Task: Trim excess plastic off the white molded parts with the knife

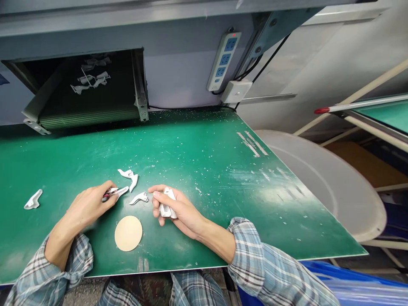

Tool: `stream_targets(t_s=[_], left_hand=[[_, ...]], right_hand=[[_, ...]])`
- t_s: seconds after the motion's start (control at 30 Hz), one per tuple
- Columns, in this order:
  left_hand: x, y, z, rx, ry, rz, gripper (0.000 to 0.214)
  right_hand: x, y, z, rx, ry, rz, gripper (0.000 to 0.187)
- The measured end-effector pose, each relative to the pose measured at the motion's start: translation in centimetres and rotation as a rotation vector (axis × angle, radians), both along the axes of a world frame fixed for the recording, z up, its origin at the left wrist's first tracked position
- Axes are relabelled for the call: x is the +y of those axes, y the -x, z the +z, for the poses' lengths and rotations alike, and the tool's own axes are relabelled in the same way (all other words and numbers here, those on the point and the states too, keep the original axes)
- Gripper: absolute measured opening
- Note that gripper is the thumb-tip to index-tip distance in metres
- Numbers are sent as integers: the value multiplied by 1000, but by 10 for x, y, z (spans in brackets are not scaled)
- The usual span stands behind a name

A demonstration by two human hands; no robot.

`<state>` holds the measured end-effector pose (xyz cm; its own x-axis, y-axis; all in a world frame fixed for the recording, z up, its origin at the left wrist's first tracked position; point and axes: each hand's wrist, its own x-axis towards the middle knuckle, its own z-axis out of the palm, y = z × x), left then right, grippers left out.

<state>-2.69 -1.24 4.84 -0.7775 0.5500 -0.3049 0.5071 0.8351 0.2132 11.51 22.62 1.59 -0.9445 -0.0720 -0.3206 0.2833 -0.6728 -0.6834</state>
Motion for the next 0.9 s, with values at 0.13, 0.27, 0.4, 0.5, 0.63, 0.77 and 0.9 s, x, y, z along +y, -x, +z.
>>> stream_targets(t_s=[0.13,0.27,0.4,0.5,0.63,0.77,0.9], left_hand=[[0,-3,2,-9,-514,-118,22],[15,-25,-2,-147,-823,-375,18],[27,-44,-12,-87,-887,-499,21],[26,-47,-12,-61,-874,-483,33],[21,-46,-6,-86,-938,-330,44],[22,-50,-9,-143,-885,-339,31],[25,-56,-13,-192,-854,-352,30]], right_hand=[[0,2,0,-14,-21,-16,35],[-4,1,-5,43,-117,107,47],[-9,-3,-10,115,-217,226,51],[-9,-4,-11,110,-253,234,48],[-7,-3,-8,111,-241,170,51],[-7,-3,-7,143,-195,110,49],[-7,-4,-12,190,-210,133,48]])
